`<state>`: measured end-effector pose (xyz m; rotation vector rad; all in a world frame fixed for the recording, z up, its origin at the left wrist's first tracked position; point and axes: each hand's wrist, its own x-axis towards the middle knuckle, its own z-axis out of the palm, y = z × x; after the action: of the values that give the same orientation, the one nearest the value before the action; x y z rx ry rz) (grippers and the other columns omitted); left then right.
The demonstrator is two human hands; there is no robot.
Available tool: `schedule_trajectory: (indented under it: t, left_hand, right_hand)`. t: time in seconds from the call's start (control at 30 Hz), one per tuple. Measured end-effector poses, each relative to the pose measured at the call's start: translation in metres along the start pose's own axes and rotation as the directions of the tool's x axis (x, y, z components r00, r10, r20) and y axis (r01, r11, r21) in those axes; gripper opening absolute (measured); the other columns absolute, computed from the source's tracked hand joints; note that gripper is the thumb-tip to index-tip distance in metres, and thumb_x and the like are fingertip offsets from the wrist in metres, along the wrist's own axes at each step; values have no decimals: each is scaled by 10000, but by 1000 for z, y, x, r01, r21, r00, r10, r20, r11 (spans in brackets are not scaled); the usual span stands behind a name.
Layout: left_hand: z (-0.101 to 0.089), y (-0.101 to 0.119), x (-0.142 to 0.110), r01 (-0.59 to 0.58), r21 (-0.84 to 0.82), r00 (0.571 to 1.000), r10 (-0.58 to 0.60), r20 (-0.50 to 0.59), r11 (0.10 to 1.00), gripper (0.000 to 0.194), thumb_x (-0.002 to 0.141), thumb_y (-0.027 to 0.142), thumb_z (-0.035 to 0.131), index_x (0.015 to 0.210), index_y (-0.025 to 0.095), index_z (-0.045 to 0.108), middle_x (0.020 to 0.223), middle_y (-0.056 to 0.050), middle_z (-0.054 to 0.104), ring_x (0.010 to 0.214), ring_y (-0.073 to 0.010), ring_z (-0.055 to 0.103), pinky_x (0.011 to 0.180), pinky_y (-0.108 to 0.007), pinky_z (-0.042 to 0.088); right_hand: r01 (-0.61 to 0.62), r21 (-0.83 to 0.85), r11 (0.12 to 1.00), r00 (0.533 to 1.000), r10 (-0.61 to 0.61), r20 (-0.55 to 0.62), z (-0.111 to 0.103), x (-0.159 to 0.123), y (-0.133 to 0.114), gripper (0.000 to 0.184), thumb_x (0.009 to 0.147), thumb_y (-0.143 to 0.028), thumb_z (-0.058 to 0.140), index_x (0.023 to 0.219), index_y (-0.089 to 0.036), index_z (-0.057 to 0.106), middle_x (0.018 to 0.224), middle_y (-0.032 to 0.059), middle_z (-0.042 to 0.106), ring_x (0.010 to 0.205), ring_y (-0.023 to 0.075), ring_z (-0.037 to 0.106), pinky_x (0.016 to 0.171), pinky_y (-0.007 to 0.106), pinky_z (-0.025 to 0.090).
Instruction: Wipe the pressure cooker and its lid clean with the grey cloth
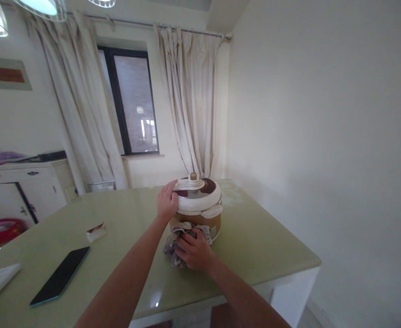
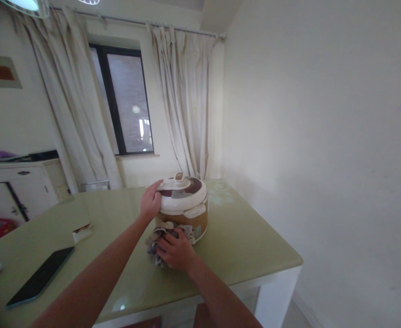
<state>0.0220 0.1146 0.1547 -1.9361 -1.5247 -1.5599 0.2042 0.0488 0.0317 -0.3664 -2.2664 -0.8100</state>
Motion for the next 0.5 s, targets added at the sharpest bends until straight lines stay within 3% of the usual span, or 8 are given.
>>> schedule_trajectory:
  t: [0.13,0.23,0.3,0.33,0.43,0.47,0.5]
  left_hand:
    - [1,1,-1,1,-12,1000,-1,7,1000,561,895,165,389,1400,187,633,1376,-110,700,1295,-284,615,1173,-497,470]
    - [0,5,-2,40,3,999,-40,-1,999,562,892,161,395,1400,205,630,1381,-99,696,1301,-287,608,1176,-502,462]
    - [-1,9,-2,60,14,998,-60,1,998,557,894,161,396,1398,207,629,1384,-94,694,1300,-289,604,1177,-504,455]
    - [-1,10,-2,70,20,998,-70,2,997,554,895,159,394,1394,208,630,1381,-92,696,1296,-289,605,1175,-503,455]
    - [-3,13,-2,89,34,996,-89,2,995,544,896,151,393,1380,221,632,1364,-82,704,1282,-285,612,1159,-493,461]
    - [-3,13,-1,90,37,996,-90,0,995,541,897,149,394,1377,225,632,1358,-80,707,1277,-283,614,1153,-490,464]
    - [-3,13,-1,88,38,996,-88,-2,995,538,898,148,395,1375,229,632,1353,-78,708,1274,-283,615,1147,-489,466]
  right_hand:
    - [-131,76,988,991,129,27,-7,-49,10,284,838,-375,727,1114,-309,732,1194,75,715,1117,292,589,1022,555,411]
    - [-398,118,910,917,394,55,-17,-83,18,402,741,-391,771,1136,-320,748,1204,106,687,1145,341,592,1054,589,411]
    - [-626,195,755,774,632,40,-22,-92,29,397,739,-401,740,1115,-277,752,1299,132,647,1227,357,578,1071,559,436]
    - [-732,257,631,657,753,22,-25,-92,38,395,753,-424,704,1104,-248,747,1312,145,639,1236,353,587,1063,537,461]
    - [-879,447,166,211,976,54,-33,-71,82,437,811,-516,549,1048,-187,712,1087,149,712,1028,321,684,919,485,558]
    - [-878,475,62,131,985,113,-36,-58,102,447,821,-538,514,1013,-181,701,971,134,729,926,312,698,842,466,578]
    - [-867,497,31,135,976,174,-40,-44,124,447,848,-529,484,1016,-172,694,931,127,740,905,301,705,814,439,584]
